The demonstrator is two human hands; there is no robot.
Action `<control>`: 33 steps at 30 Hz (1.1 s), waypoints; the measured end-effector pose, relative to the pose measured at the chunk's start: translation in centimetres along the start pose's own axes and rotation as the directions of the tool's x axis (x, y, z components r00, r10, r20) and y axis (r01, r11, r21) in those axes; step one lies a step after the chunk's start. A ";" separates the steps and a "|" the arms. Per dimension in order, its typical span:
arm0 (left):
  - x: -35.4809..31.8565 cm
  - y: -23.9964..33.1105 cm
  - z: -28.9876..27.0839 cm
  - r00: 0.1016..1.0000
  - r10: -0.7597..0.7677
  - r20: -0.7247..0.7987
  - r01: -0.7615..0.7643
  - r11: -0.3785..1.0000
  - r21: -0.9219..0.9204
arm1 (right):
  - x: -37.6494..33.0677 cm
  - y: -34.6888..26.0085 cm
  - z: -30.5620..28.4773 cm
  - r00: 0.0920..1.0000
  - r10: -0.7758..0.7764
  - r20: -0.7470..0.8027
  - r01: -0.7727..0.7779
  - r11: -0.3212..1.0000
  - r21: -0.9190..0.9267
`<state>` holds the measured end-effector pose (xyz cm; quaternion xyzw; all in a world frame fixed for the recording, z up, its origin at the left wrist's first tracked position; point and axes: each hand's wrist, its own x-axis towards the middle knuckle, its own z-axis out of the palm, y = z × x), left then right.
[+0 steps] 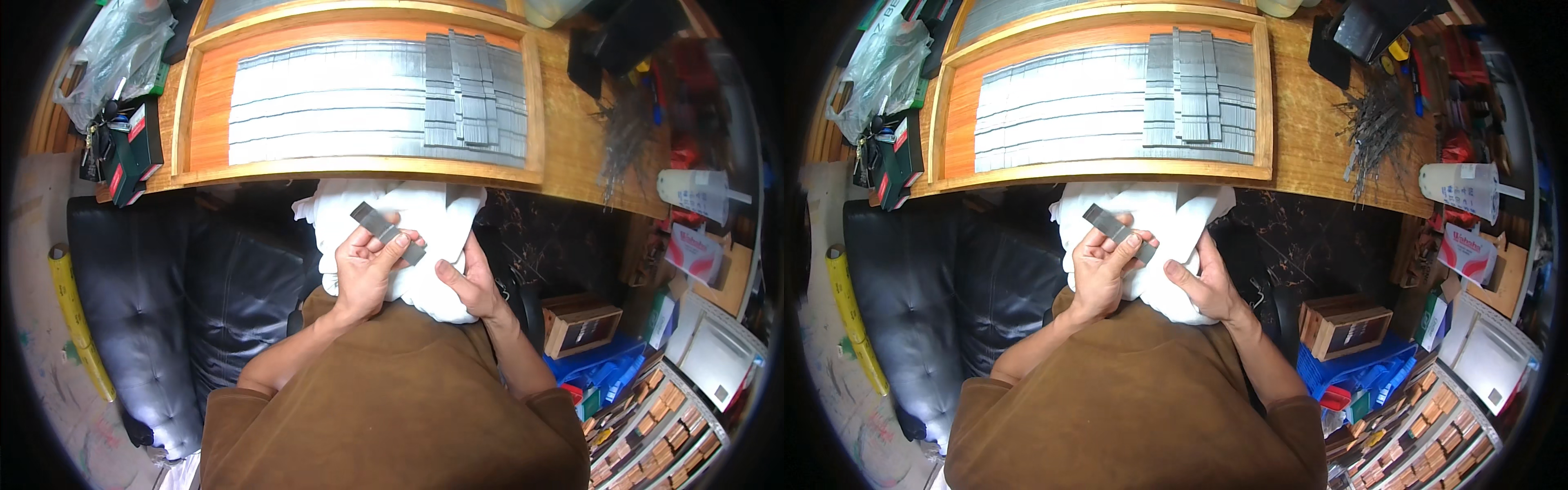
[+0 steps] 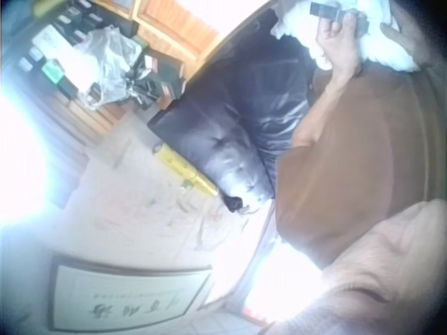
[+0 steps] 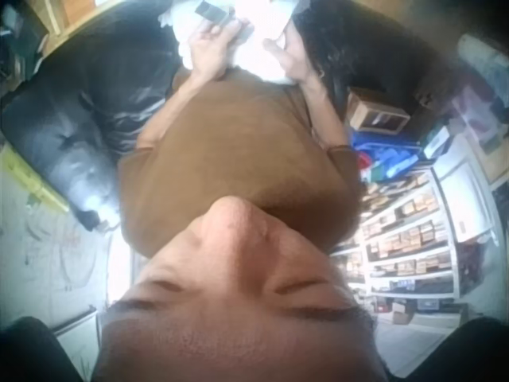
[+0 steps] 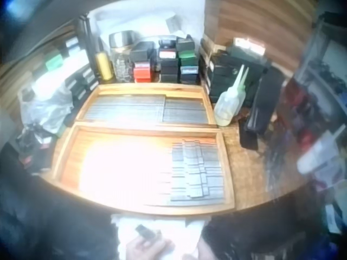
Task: The person picks up small metal strips from a wooden tray, aligns them, and wipes them with a white cloth. The person repeats this process with multiple strips, handling them one at a time and placing them back on the tray.
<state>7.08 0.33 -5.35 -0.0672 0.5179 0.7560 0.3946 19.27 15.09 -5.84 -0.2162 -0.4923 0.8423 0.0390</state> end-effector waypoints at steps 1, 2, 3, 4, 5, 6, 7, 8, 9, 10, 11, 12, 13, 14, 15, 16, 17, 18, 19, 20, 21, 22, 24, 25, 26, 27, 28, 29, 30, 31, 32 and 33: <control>-0.1 0.1 -0.1 1.000 -0.009 0.011 0.009 1.000 -0.005 | 0.2 0.2 -0.1 1.000 -0.015 -0.016 0.014 0.998 -0.063; -0.1 0.3 -0.2 1.000 -0.018 0.022 0.018 1.000 -0.011 | 0.3 0.5 -0.2 0.999 -0.031 -0.030 0.027 0.992 -0.126; -0.1 0.6 -0.3 0.999 -0.046 0.020 0.047 0.999 -0.022 | 0.4 0.7 -0.2 0.998 -0.048 -0.043 0.039 0.981 -0.188; -0.1 0.9 -0.3 0.997 -0.075 0.016 0.076 0.996 -0.037 | 0.4 0.7 -0.1 0.997 -0.047 -0.055 0.036 0.982 -0.185; -0.1 1.1 -0.3 0.994 -0.105 0.012 0.105 0.993 -0.052 | 0.5 0.8 0.1 0.997 -0.046 -0.067 0.033 0.983 -0.183; 0.0 0.9 -0.6 0.994 -0.109 0.031 0.109 0.994 -0.023 | 0.5 0.8 0.3 0.996 -0.045 -0.079 0.030 0.983 -0.181; 0.3 0.6 -1.0 0.993 -0.109 0.047 0.109 0.994 0.007 | 0.6 0.8 0.5 0.995 -0.060 -0.080 0.041 0.974 -0.221; 0.5 0.4 -1.2 0.992 -0.110 0.064 0.107 0.994 0.037 | 0.6 0.8 0.7 0.994 -0.076 -0.079 0.053 0.964 -0.262; 0.5 0.2 -1.2 0.994 -0.096 0.048 0.094 0.995 0.041 | 0.7 0.8 1.0 0.993 -0.092 -0.079 0.064 0.951 -0.302; 0.3 -0.1 -1.1 0.996 -0.085 0.031 0.084 0.995 0.046 | 0.8 0.6 1.6 0.988 -0.111 -0.108 0.065 0.929 -0.365; 0.0 -0.5 -0.9 0.997 -0.076 0.017 0.075 0.996 0.050 | 1.0 0.2 2.6 0.982 -0.132 -0.138 0.061 0.902 -0.428; -0.1 -1.0 -0.8 0.998 -0.018 0.061 0.016 0.999 0.032 | 1.2 0.1 3.2 0.974 -0.155 -0.166 0.055 0.870 -0.489; -0.1 -2.1 -0.2 0.993 0.105 0.051 -0.104 0.994 -0.021 | 1.6 0.1 3.3 0.973 -0.154 -0.170 0.038 0.840 -0.541; 0.0 -2.4 -0.6 0.995 0.079 0.055 -0.078 0.997 -0.018 | 2.0 0.1 3.4 0.973 -0.152 -0.173 0.022 0.807 -0.590; 0.0 -2.5 -1.1 0.997 0.052 0.058 -0.051 0.999 -0.015 | 2.2 0.1 3.5 0.973 -0.151 -0.176 0.005 0.771 -0.637; 0.2 -2.5 -1.5 0.999 -0.003 0.053 0.004 1.000 -0.025 | 2.1 0.4 3.5 0.963 -0.206 -0.173 0.044 0.755 -0.655; 0.3 -2.6 -1.7 0.997 -0.057 0.049 0.059 0.998 -0.035 | 2.0 0.9 3.1 0.964 -0.214 -0.160 0.059 0.755 -0.653; 0.5 -2.6 -1.9 0.993 -0.112 0.046 0.114 0.992 -0.045 | 1.9 1.5 2.4 0.964 -0.221 -0.148 0.073 0.755 -0.652; 0.4 -2.2 -1.6 0.992 -0.121 0.036 0.122 0.992 -0.023 | 1.7 1.7 2.0 0.965 -0.225 -0.138 0.083 0.755 -0.651; 0.4 -1.6 -1.3 0.991 -0.130 0.027 0.130 0.992 -0.002 | 1.4 1.7 1.8 0.968 -0.206 -0.142 0.080 0.791 -0.607; 0.4 -1.2 -1.0 0.990 -0.138 0.017 0.138 0.990 0.020 | 1.4 1.8 1.4 0.974 -0.178 -0.140 0.070 0.825 -0.560; 0.6 -1.1 -1.1 0.989 -0.146 0.031 0.146 0.989 0.005 | 1.7 1.8 0.9 0.980 -0.151 -0.132 0.062 0.856 -0.513; 0.5 -1.3 -1.1 0.992 -0.121 0.033 0.120 0.992 0.041 | 1.7 1.7 0.7 0.982 -0.113 -0.148 0.040 0.904 -0.425; 0.4 -1.3 -1.1 0.994 -0.108 0.031 0.106 0.992 0.062 | 1.7 1.5 1.3 0.978 -0.120 -0.171 0.033 0.895 -0.445; 0.4 -1.8 -1.1 0.999 -0.020 0.050 0.016 0.997 0.082 | 1.7 1.4 2.0 0.973 -0.128 -0.193 0.025 0.886 -0.464; 0.4 -2.6 -1.3 0.995 0.068 0.070 -0.075 0.992 0.100 | 1.8 1.2 2.7 0.967 -0.136 -0.215 0.016 0.876 -0.482; 0.4 -2.9 -1.2 0.984 0.154 0.094 -0.165 0.979 0.117 | 2.0 0.9 3.2 0.952 -0.182 -0.246 0.013 0.827 -0.562; 0.3 -2.9 -1.3 0.990 0.118 0.077 -0.125 0.987 0.098 | 1.9 1.1 3.1 0.957 -0.181 -0.225 0.021 0.820 -0.572; 0.2 -2.9 -1.4 0.995 0.081 0.061 -0.085 0.993 0.080 | 1.9 1.4 2.8 0.962 -0.180 -0.203 0.030 0.813 -0.581; 0.2 -2.8 -1.5 0.998 0.045 0.046 -0.047 0.997 0.061 | 1.9 1.8 2.5 0.967 -0.181 -0.181 0.040 0.806 -0.590; 0.2 -2.6 -1.4 0.999 0.029 0.042 -0.031 0.999 0.038 | 1.8 2.0 2.1 0.973 -0.164 -0.165 0.039 0.815 -0.578; 0.2 -2.5 -1.1 0.999 0.014 0.038 -0.015 1.000 0.014 | 1.7 2.2 1.5 0.978 -0.148 -0.149 0.038 0.824 -0.565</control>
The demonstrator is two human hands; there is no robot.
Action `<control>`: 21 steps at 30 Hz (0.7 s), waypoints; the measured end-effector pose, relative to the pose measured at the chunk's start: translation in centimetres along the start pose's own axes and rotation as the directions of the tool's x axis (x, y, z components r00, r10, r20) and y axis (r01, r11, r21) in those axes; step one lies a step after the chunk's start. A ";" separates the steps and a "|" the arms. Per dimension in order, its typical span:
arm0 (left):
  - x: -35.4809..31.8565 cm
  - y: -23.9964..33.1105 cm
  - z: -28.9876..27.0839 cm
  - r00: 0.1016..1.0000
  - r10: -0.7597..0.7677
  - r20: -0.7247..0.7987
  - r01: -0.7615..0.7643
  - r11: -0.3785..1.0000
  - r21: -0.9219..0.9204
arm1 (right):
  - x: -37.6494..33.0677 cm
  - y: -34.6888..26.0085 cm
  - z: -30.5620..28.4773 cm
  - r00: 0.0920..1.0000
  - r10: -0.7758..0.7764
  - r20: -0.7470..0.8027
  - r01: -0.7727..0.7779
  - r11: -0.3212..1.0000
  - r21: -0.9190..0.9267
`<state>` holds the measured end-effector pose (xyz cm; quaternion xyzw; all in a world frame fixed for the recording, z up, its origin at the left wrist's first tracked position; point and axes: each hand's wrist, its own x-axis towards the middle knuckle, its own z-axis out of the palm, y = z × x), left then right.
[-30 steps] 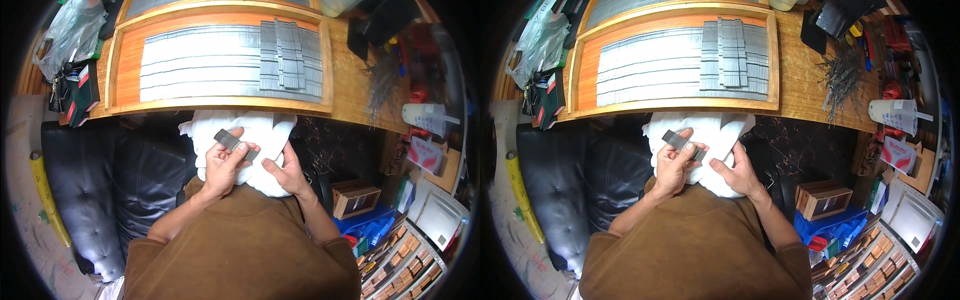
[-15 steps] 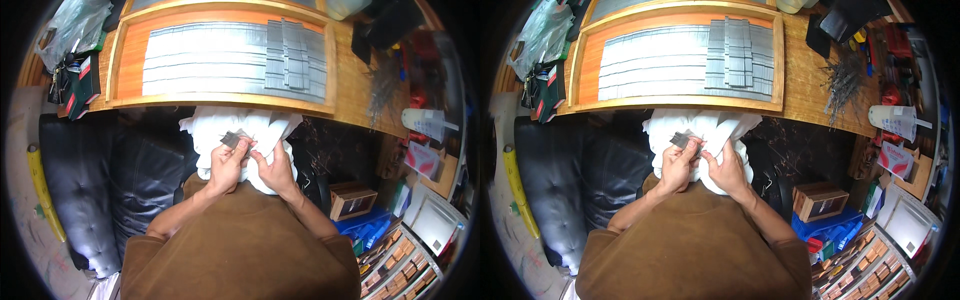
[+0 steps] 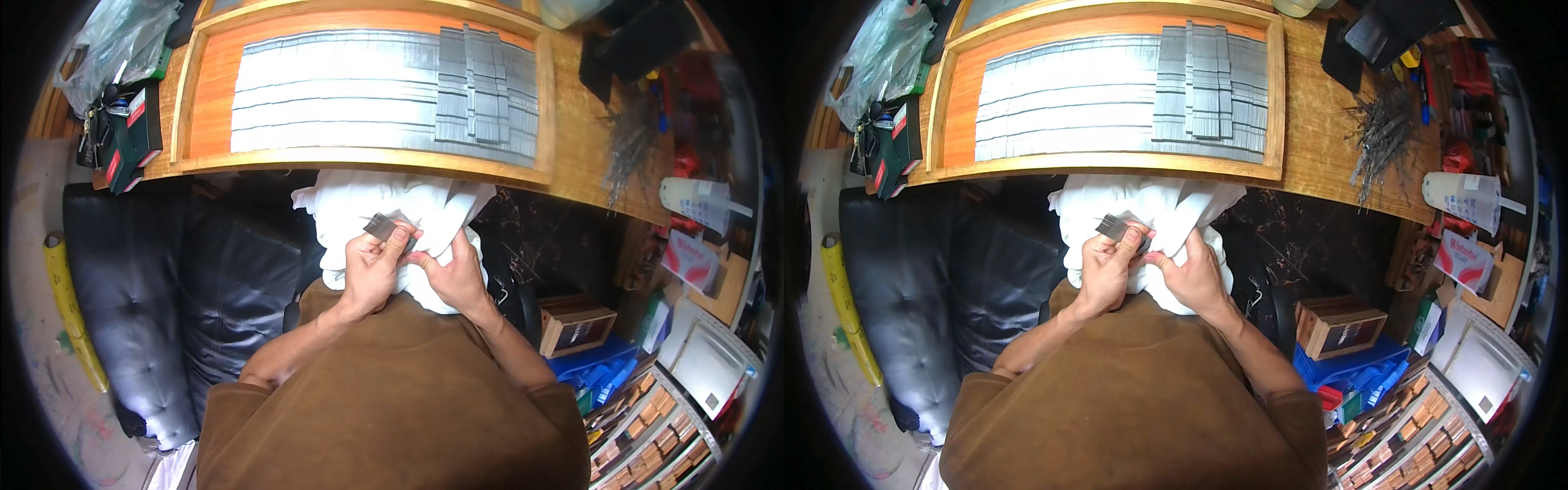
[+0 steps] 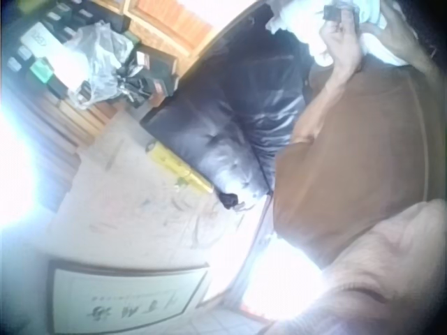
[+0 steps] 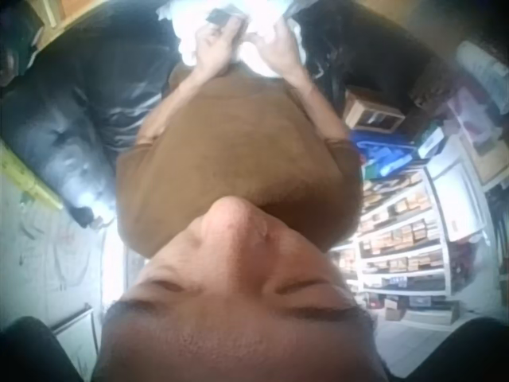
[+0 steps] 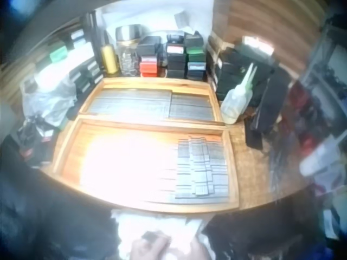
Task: The person picks up small metal strips from a wooden tray, aligns them, and wipes them with a white cloth. The person repeats this process with multiple strips, handling them one at a time and placing them back on the tray.
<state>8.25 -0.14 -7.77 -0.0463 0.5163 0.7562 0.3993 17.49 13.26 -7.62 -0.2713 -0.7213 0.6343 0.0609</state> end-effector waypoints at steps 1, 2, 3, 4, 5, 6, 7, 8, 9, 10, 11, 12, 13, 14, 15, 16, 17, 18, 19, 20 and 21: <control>0.0 0.2 0.3 1.000 -0.017 -0.001 0.017 1.000 -0.027 | -0.1 0.4 -0.6 1.000 0.005 0.022 -0.006 1.000 0.011; -0.1 0.6 0.4 1.000 -0.014 0.004 0.014 1.000 -0.016 | -0.1 0.6 -1.2 0.998 0.043 0.048 -0.047 0.995 0.091; -0.4 1.2 0.4 1.000 -0.011 0.009 0.011 1.000 -0.005 | 0.0 0.8 -1.7 0.994 0.077 0.076 -0.089 0.982 0.169; -0.5 1.6 0.3 1.000 -0.003 0.012 0.003 1.000 0.005 | 0.3 0.7 -1.9 0.988 0.105 0.112 -0.130 0.961 0.245; -0.6 1.5 0.2 0.999 0.025 0.023 -0.025 1.000 -0.007 | 0.1 0.0 -2.0 0.990 0.110 0.093 -0.134 0.942 0.309; -0.4 2.0 -0.1 1.000 0.020 -0.004 -0.020 0.999 -0.029 | 0.2 -0.2 -2.4 0.987 0.145 0.073 -0.159 0.953 0.257; -0.6 3.1 -0.4 0.999 0.012 -0.036 -0.014 0.999 -0.052 | 0.1 -0.2 -2.9 0.982 0.183 0.057 -0.190 0.960 0.205; -0.8 4.4 -0.9 0.998 0.002 -0.067 -0.007 0.998 -0.070 | 0.3 -1.0 -3.2 0.975 0.219 0.036 -0.222 0.962 0.158; -1.0 5.9 -1.4 0.998 -0.060 -0.035 0.057 0.996 -0.075 | 0.0 -2.3 -3.8 0.980 0.195 -0.027 -0.195 0.981 0.003; -1.6 6.8 -1.7 0.994 -0.111 -0.023 0.107 0.985 -0.133 | -0.1 -4.2 -4.0 0.985 0.129 -0.114 -0.141 0.985 -0.103; -1.8 7.6 -2.0 0.984 -0.177 -0.017 0.174 0.978 -0.118 | -0.9 -5.8 -4.1 0.979 0.059 -0.196 -0.100 0.973 -0.206; -1.6 8.1 -2.2 0.967 -0.254 0.002 0.253 0.962 -0.103 | -1.6 -7.0 -4.4 0.958 -0.013 -0.286 -0.080 0.947 -0.311; -1.3 8.9 -1.9 0.957 -0.290 0.031 0.291 0.950 -0.109 | -1.9 -7.7 -5.0 0.919 -0.302 -0.254 0.156 0.870 -0.468; -0.9 9.4 -1.6 0.943 -0.326 0.065 0.332 0.937 -0.112 | -2.3 -8.3 -5.7 0.808 -0.561 -0.179 0.358 0.710 -0.606; -0.5 9.7 -1.4 0.927 -0.361 0.097 0.371 0.921 -0.115 | -2.8 -9.5 -6.2 0.873 -0.487 -0.022 0.427 0.785 -0.449; 0.0 9.8 -1.1 0.915 -0.374 0.152 0.386 0.921 -0.052 | -3.1 -10.5 -6.4 0.935 -0.277 0.223 0.327 0.915 -0.235; 0.5 9.9 -0.9 0.899 -0.388 0.205 0.394 0.919 0.012 | -3.4 -10.1 -5.7 0.936 -0.154 0.317 0.187 0.980 -0.075; 0.9 10.0 -0.6 0.879 -0.403 0.254 0.398 0.914 0.075 | -3.5 -9.3 -4.8 0.904 -0.050 0.425 0.021 0.997 0.074; 0.8 9.9 0.2 0.859 -0.426 0.285 0.444 0.896 -0.002 | -3.4 -8.5 -4.5 0.908 -0.102 0.407 0.086 0.995 0.057; 0.9 9.7 0.5 0.841 -0.437 0.319 0.455 0.890 0.021 | -3.4 -7.6 -4.2 0.906 -0.150 0.396 0.143 0.989 0.045; 1.1 10.0 1.0 0.820 -0.467 0.331 0.443 0.884 0.152 | -3.5 -7.0 -4.1 0.901 -0.197 0.387 0.200 0.979 0.033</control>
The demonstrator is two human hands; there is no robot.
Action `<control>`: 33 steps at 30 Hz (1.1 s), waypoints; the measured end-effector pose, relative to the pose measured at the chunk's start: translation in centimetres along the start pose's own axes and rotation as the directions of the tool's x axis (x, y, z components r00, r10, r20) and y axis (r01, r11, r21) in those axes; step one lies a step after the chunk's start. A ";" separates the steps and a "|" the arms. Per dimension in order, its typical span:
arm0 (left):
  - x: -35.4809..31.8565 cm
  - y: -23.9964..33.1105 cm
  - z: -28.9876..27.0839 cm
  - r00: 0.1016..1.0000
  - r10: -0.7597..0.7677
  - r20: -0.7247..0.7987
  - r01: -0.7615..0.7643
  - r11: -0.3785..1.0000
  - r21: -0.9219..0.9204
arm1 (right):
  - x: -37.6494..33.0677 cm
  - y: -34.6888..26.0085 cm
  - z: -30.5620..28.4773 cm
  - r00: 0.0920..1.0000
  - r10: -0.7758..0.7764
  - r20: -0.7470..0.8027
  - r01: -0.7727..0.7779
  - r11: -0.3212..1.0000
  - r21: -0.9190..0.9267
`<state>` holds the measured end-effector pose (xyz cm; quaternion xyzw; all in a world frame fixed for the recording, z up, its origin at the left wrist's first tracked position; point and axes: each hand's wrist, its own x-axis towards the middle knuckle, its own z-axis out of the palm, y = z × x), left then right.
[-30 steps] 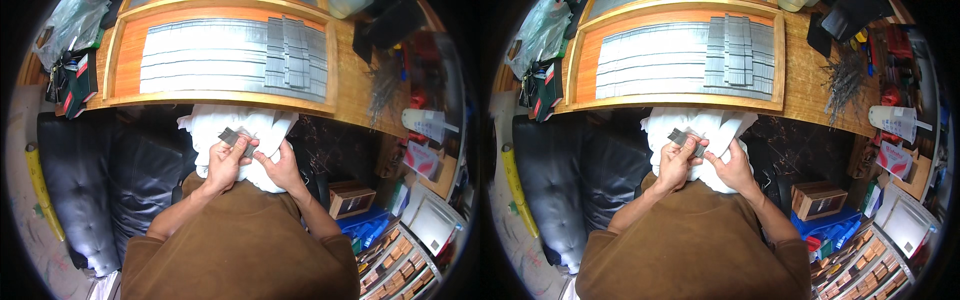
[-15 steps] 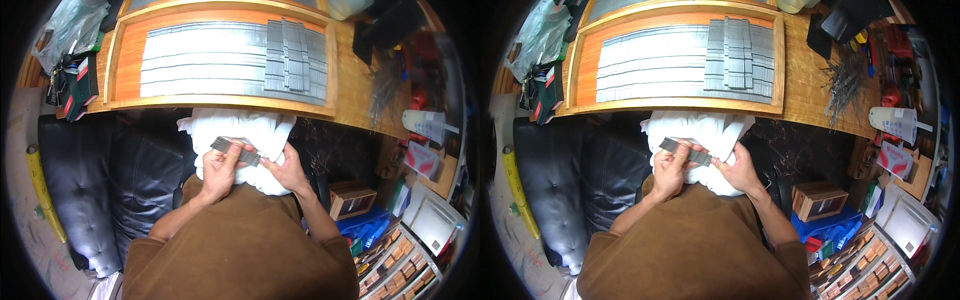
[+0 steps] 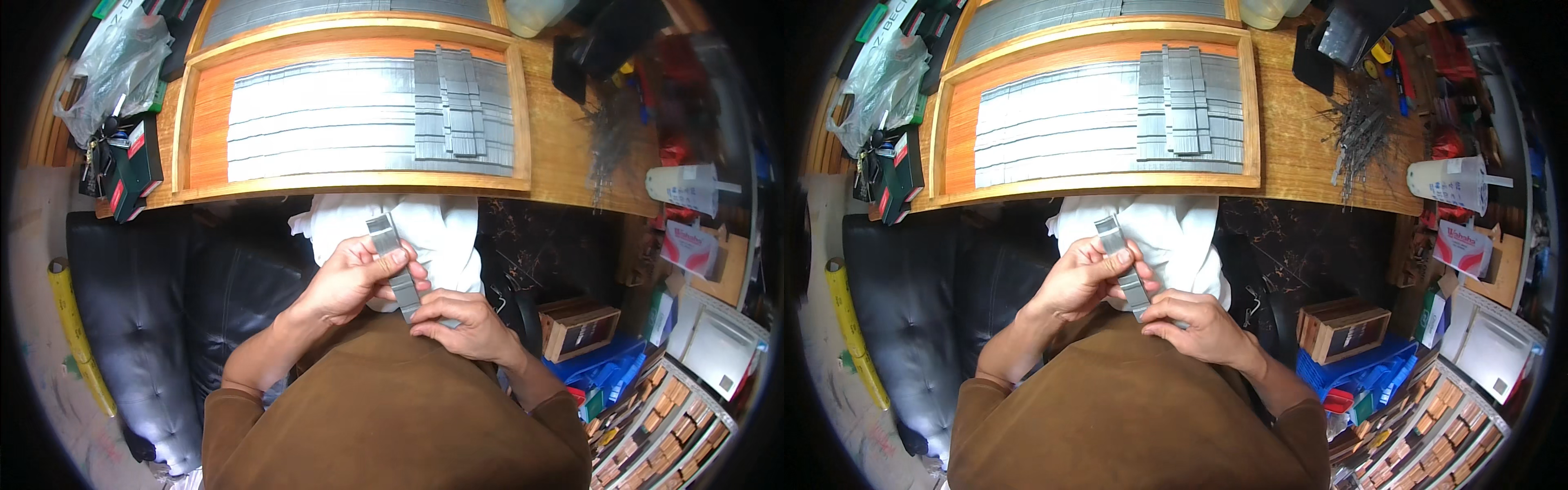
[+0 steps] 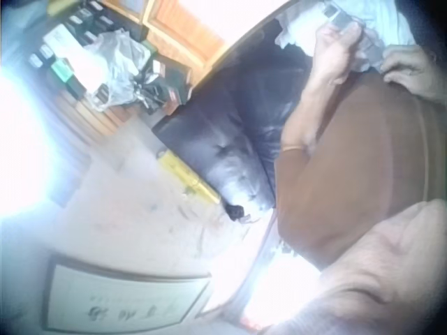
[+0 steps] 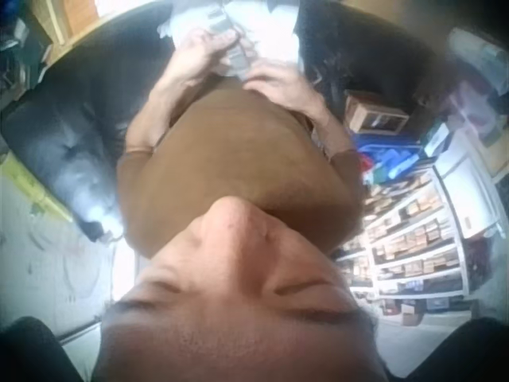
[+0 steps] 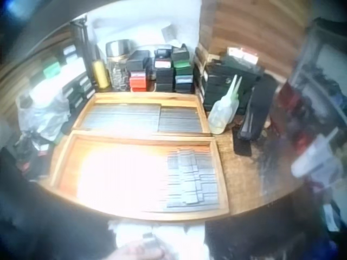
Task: The person picks up small metal strips from a wooden tray, aligns them, and wipes them with a white cloth. The person repeats this process with multiple strips, handling them one at a time and placing them back on the tray.
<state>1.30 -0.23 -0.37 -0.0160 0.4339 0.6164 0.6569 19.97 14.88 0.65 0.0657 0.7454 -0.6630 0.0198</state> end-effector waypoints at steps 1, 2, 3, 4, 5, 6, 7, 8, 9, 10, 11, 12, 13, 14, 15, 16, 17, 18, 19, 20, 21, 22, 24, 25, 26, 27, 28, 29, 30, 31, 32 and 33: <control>0.0 0.6 0.3 0.999 -0.035 0.007 0.034 0.991 0.130 | -0.2 0.5 0.4 0.999 -0.002 -0.033 0.002 1.000 0.018; 0.2 0.5 0.2 0.999 -0.034 0.013 0.032 0.996 0.089 | -0.5 0.8 0.7 0.998 -0.003 -0.066 0.005 0.999 0.036; 0.4 0.3 0.1 0.999 -0.032 0.019 0.031 0.998 0.047 | -0.6 0.9 0.9 0.995 -0.003 -0.100 0.009 0.998 0.054; 0.5 0.0 0.0 0.999 -0.031 0.024 0.031 1.000 0.003 | -0.7 0.9 0.9 0.993 0.000 -0.114 0.005 0.999 0.050; 0.6 0.0 -0.1 0.999 -0.029 0.038 0.030 0.999 -0.025 | -0.7 0.8 0.8 0.992 0.004 -0.129 0.002 0.999 0.047; 0.6 0.1 -0.2 0.998 -0.026 0.051 0.029 0.998 -0.054 | -0.7 0.8 0.7 0.990 0.008 -0.143 -0.002 0.999 0.043; 0.7 0.2 -0.3 0.997 -0.026 0.066 0.032 0.996 -0.084 | -0.7 0.7 0.7 0.988 0.004 -0.154 0.001 1.000 0.028; 0.7 0.6 -0.2 0.997 -0.046 0.060 0.051 0.996 -0.072 | -0.7 0.7 0.7 0.987 -0.001 -0.163 0.003 1.000 0.014; 0.8 0.8 -0.3 0.997 -0.049 0.063 0.053 0.996 -0.068 | -0.6 0.7 0.7 0.985 -0.005 -0.172 0.005 1.000 -0.001; 0.9 0.8 -0.4 0.996 -0.052 0.067 0.056 0.996 -0.067 | -0.7 1.0 0.8 0.984 -0.048 -0.173 0.044 0.999 -0.026; 0.9 0.8 -0.4 0.996 -0.054 0.071 0.058 0.996 -0.066 | -0.7 1.4 1.0 0.981 -0.091 -0.171 0.084 0.995 -0.052; 0.9 0.7 -0.4 0.995 -0.058 0.080 0.063 0.996 -0.064 | -0.7 1.7 1.1 0.976 -0.135 -0.168 0.123 0.989 -0.078; 0.9 0.7 -0.4 0.996 -0.052 0.079 0.059 0.995 -0.081 | -0.7 1.7 1.1 0.980 -0.119 -0.159 0.110 0.992 -0.066; 1.0 0.5 -0.5 0.996 -0.046 0.077 0.054 0.994 -0.099 | -0.6 1.7 1.1 0.983 -0.104 -0.149 0.097 0.994 -0.054; 1.1 0.3 -0.6 0.996 -0.040 0.076 0.049 0.992 -0.116 | -0.5 1.7 1.1 0.986 -0.089 -0.139 0.084 0.996 -0.043; 1.2 0.2 -0.5 0.996 -0.049 0.078 0.059 0.990 -0.129 | -0.5 1.7 1.1 0.987 -0.078 -0.139 0.076 0.997 -0.018; 1.3 0.2 -0.4 0.995 -0.058 0.081 0.069 0.987 -0.142 | -0.4 1.9 1.4 0.988 -0.066 -0.140 0.068 0.998 0.007; 1.4 0.1 -0.4 0.994 -0.067 0.083 0.080 0.985 -0.155 | -0.3 2.1 1.6 0.989 -0.054 -0.140 0.060 0.998 0.032; 1.5 0.2 -0.4 0.993 -0.066 0.095 0.079 0.987 -0.140 | -0.3 2.3 1.7 0.987 -0.047 -0.153 0.058 0.996 0.065; 1.5 0.3 -0.4 0.992 -0.066 0.107 0.079 0.989 -0.124 | -0.3 2.5 1.9 0.985 -0.040 -0.166 0.056 0.994 0.097; 1.6 0.4 -0.4 0.991 -0.065 0.118 0.078 0.991 -0.109 | -0.3 2.7 2.1 0.984 -0.032 -0.178 0.055 0.990 0.129; 1.7 0.7 -0.4 0.989 -0.092 0.112 0.097 0.994 -0.041 | -0.4 2.9 2.4 0.980 -0.044 -0.192 0.070 0.989 0.131; 1.9 1.9 -0.2 0.985 -0.144 0.095 0.135 0.986 0.094 | -0.5 3.3 2.9 0.973 -0.068 -0.219 0.098 0.986 0.133; 2.0 2.4 -0.3 0.985 -0.147 0.086 0.134 0.981 0.137 | -0.5 3.3 3.0 0.974 -0.058 -0.221 0.089 0.987 0.133; 2.1 2.9 -0.5 0.986 -0.149 0.078 0.133 0.975 0.179 | -0.4 3.3 3.0 0.974 -0.049 -0.223 0.080 0.988 0.133; 2.2 3.3 -0.5 0.986 -0.151 0.069 0.133 0.966 0.221 | -0.3 3.3 3.0 0.973 -0.039 -0.225 0.071 0.989 0.133; 2.2 3.6 -0.4 0.993 -0.119 0.010 0.113 0.963 0.245 | -0.1 3.2 2.9 0.975 -0.025 -0.220 0.054 0.990 0.128; 2.4 3.7 -0.5 0.995 -0.093 -0.017 0.095 0.962 0.257 | 0.3 2.9 2.9 0.976 -0.011 -0.216 0.038 0.992 0.122; 2.8 3.8 -0.8 0.997 -0.067 -0.045 0.076 0.960 0.269 | 0.6 2.8 3.0 0.978 0.003 -0.211 0.022 0.993 0.115; 3.1 3.7 -1.1 0.997 -0.041 -0.071 0.059 0.958 0.280 | 0.8 2.9 3.3 0.975 0.010 -0.221 0.015 0.994 0.113; 3.5 3.5 -1.5 0.997 -0.023 -0.073 0.041 0.964 0.264 | 1.0 3.1 3.7 0.973 0.018 -0.232 0.008 0.994 0.110; 3.6 3.5 -1.7 0.997 -0.014 -0.069 0.032 0.964 0.264 | 1.0 3.2 3.9 0.970 0.025 -0.242 0.001 0.994 0.108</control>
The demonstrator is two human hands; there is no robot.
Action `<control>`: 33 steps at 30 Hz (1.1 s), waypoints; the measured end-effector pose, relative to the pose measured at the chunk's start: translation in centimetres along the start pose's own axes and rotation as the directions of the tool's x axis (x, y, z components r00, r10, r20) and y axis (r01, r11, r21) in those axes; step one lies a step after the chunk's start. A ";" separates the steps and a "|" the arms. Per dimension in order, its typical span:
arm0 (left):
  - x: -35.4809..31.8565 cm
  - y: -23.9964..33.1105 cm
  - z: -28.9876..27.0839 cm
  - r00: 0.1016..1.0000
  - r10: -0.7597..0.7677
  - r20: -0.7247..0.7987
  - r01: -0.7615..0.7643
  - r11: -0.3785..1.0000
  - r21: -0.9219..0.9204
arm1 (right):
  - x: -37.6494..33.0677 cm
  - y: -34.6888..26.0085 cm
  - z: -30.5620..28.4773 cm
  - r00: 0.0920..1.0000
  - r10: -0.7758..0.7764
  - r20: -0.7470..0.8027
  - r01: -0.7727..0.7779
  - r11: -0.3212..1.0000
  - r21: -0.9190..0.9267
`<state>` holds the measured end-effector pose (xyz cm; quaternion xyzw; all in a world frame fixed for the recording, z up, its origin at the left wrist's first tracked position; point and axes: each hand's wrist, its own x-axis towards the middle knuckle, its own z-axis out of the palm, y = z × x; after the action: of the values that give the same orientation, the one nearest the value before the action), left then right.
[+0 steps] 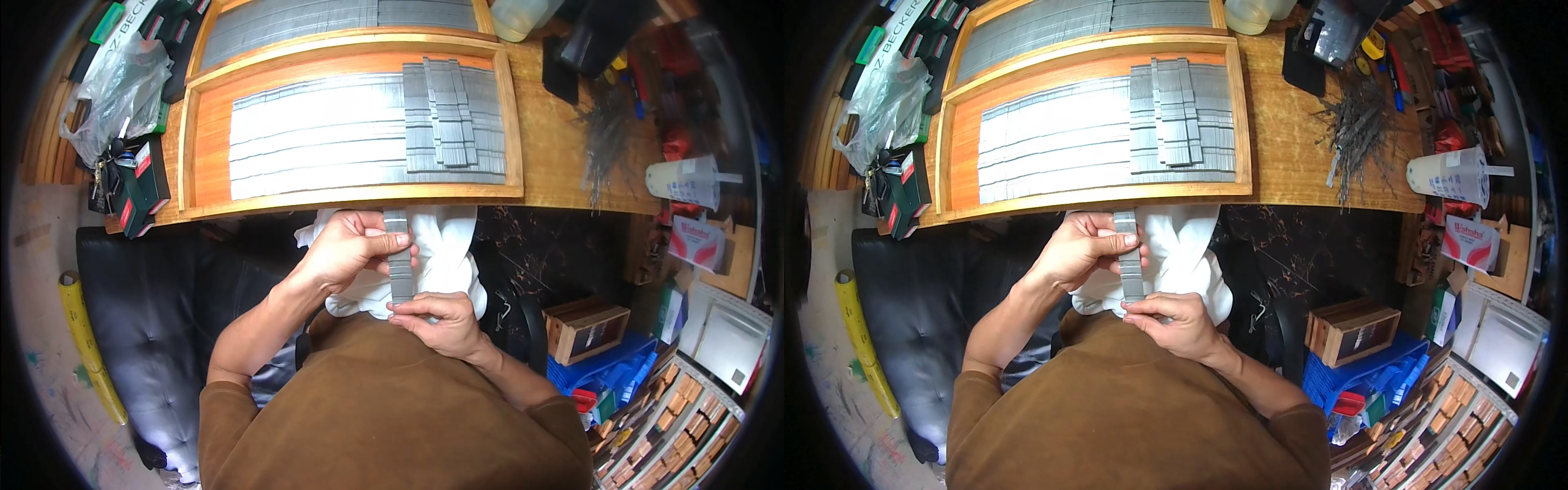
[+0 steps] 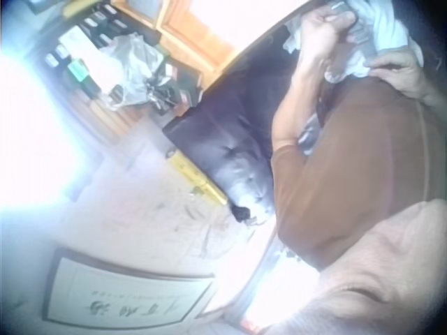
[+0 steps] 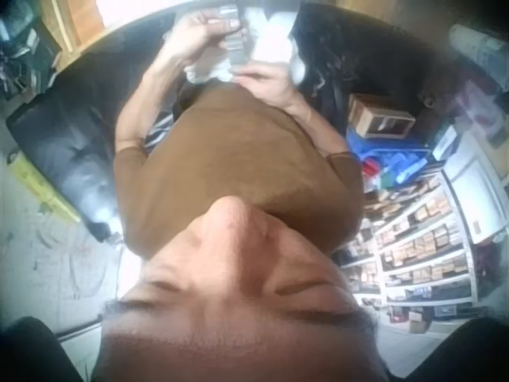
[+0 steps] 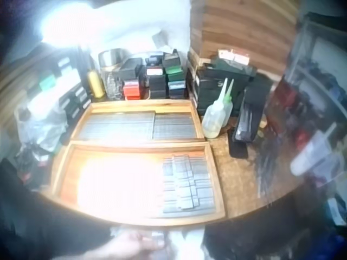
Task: The person picks up small metal strips from a wooden tray, aligns them, and wipes them with a white cloth. The person repeats this process with multiple strips, handling them one at a time and placing them back on the tray.
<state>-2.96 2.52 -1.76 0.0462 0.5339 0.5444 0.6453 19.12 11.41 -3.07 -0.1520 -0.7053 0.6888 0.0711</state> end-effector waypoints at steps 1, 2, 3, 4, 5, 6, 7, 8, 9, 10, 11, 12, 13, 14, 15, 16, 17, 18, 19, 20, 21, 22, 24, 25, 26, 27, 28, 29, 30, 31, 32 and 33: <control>0.0 -0.2 -0.1 1.000 0.011 -0.001 -0.011 1.000 -0.003 | 0.1 0.0 0.1 1.000 -0.017 -0.010 0.017 1.000 -0.007; 0.0 -0.2 -0.3 1.000 0.021 -0.002 -0.021 1.000 -0.006 | 0.1 0.1 0.2 0.999 -0.035 -0.020 0.035 0.999 -0.014; 0.0 -0.1 -0.3 1.000 0.012 -0.003 -0.012 1.000 0.001 | 0.2 0.1 0.3 0.998 -0.053 -0.030 0.052 0.998 -0.022; -0.1 0.1 -0.2 1.000 0.002 -0.006 -0.002 1.000 0.005 | 0.3 -0.1 0.4 0.998 -0.042 -0.037 0.041 0.999 -0.017; -0.1 0.3 -0.1 1.000 -0.007 -0.008 0.007 1.000 0.010 | 0.3 -0.3 0.5 0.999 -0.031 -0.044 0.030 0.999 -0.012; -0.1 0.4 -0.1 1.000 -0.014 -0.010 0.014 1.000 0.018 | 0.4 -0.4 0.5 0.998 -0.020 -0.051 0.019 1.000 -0.008; -0.1 0.6 0.0 1.000 -0.018 -0.010 0.018 0.999 0.026 | 0.4 -0.5 0.5 0.999 0.011 -0.041 -0.011 1.000 -0.001; -0.1 0.7 0.1 1.000 -0.022 -0.009 0.022 0.999 0.035 | 0.3 -0.5 0.3 0.999 0.042 -0.030 -0.042 0.999 0.006; -0.2 0.9 0.2 1.000 -0.006 -0.017 0.007 0.997 0.070 | 0.3 -0.5 0.1 0.997 0.073 -0.020 -0.073 0.997 0.013; -0.5 0.9 0.3 0.999 0.014 -0.031 -0.011 0.994 0.106 | 0.6 -1.2 -0.8 0.996 0.079 0.034 -0.077 0.996 -0.038; -1.0 0.9 0.4 0.998 0.035 -0.046 -0.028 0.990 0.140 | 1.2 -2.7 -2.4 0.992 0.087 0.089 -0.079 0.993 -0.089; -1.8 1.1 0.7 0.995 0.098 -0.012 -0.093 0.973 0.209 | 1.9 -4.2 -3.6 0.986 0.096 0.139 -0.076 0.987 -0.140; -2.4 0.7 1.1 0.968 0.252 0.014 -0.248 0.935 0.255 | 2.8 -5.5 -4.2 0.999 0.033 0.017 -0.028 0.970 -0.242; -2.9 0.6 2.0 0.915 0.401 0.045 -0.395 0.870 0.296 | 3.8 -6.7 -4.9 0.994 -0.044 -0.097 0.008 0.939 -0.345; -3.4 1.0 2.7 0.791 0.599 0.124 -0.568 0.643 0.515 | 5.1 -8.0 -4.9 0.973 -0.151 -0.172 0.080 0.929 -0.361; -3.6 1.8 3.2 0.701 0.679 0.218 -0.636 0.457 0.622 | 6.1 -9.4 -4.7 0.953 -0.222 -0.204 0.150 0.936 -0.319; -3.8 2.8 3.6 0.595 0.749 0.291 -0.718 0.333 0.611 | 7.3 -10.0 -4.9 0.919 -0.370 -0.139 0.302 0.884 -0.356; -3.8 3.6 3.8 0.476 0.801 0.362 -0.784 0.200 0.588 | 8.0 -10.6 -5.1 0.860 -0.507 -0.067 0.447 0.809 -0.383; -3.6 4.1 3.9 0.379 0.845 0.378 -0.818 0.114 0.564 | 8.3 -11.5 -4.9 0.862 -0.503 -0.063 0.454 0.820 -0.348; -3.4 5.0 4.3 0.323 0.874 0.364 -0.825 0.072 0.560 | 8.8 -12.1 -4.9 0.853 -0.520 -0.053 0.474 0.812 -0.339; -3.2 5.6 4.1 0.291 0.882 0.371 -0.815 0.025 0.579 | 9.6 -12.6 -5.0 0.843 -0.536 -0.043 0.495 0.804 -0.330; -3.0 6.1 4.0 0.261 0.888 0.378 -0.801 -0.020 0.598 | 10.3 -12.9 -5.2 0.834 -0.551 -0.033 0.513 0.797 -0.320; -3.1 6.7 3.7 0.306 0.884 0.354 -0.797 0.034 0.603 | 11.2 -13.4 -5.2 0.828 -0.560 -0.024 0.527 0.792 -0.309; -2.9 6.6 3.4 0.334 0.882 0.333 -0.788 0.067 0.612 | 11.6 -13.3 -5.2 0.832 -0.554 -0.020 0.523 0.797 -0.302; -2.9 6.8 3.2 0.361 0.878 0.313 -0.778 0.099 0.620 | 11.9 -13.2 -5.2 0.836 -0.548 -0.017 0.520 0.801 -0.296; -3.1 6.9 3.5 0.363 0.887 0.286 -0.786 0.126 0.606 | 12.0 -13.3 -5.2 0.824 -0.567 -0.009 0.533 0.780 -0.327; -3.1 6.9 3.4 0.410 0.868 0.278 -0.779 0.175 0.602 | 12.0 -13.2 -5.2 0.820 -0.572 -0.006 0.537 0.773 -0.337; -3.1 6.8 3.1 0.456 0.847 0.271 -0.771 0.224 0.597 | 12.1 -13.2 -5.2 0.816 -0.578 -0.003 0.541 0.766 -0.348; -3.1 6.9 2.9 0.502 0.823 0.265 -0.759 0.272 0.591 | 12.1 -13.3 -5.2 0.813 -0.583 -0.001 0.544 0.759 -0.358; -3.1 7.0 3.0 0.495 0.827 0.267 -0.775 0.281 0.566 | 11.9 -13.3 -5.0 0.817 -0.576 -0.019 0.527 0.761 -0.380; -3.5 7.2 3.2 0.517 0.812 0.270 -0.752 0.280 0.596 | 11.7 -13.5 -4.8 0.822 -0.568 -0.038 0.509 0.762 -0.401; -4.3 7.5 3.7 0.539 0.797 0.274 -0.729 0.278 0.625 | 11.4 -13.5 -4.7 0.826 -0.561 -0.058 0.489 0.764 -0.421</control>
<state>-4.46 4.23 7.36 0.5017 0.6320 0.5509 0.2132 8.26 19.33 9.29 -0.0202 -0.8320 0.4703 0.2936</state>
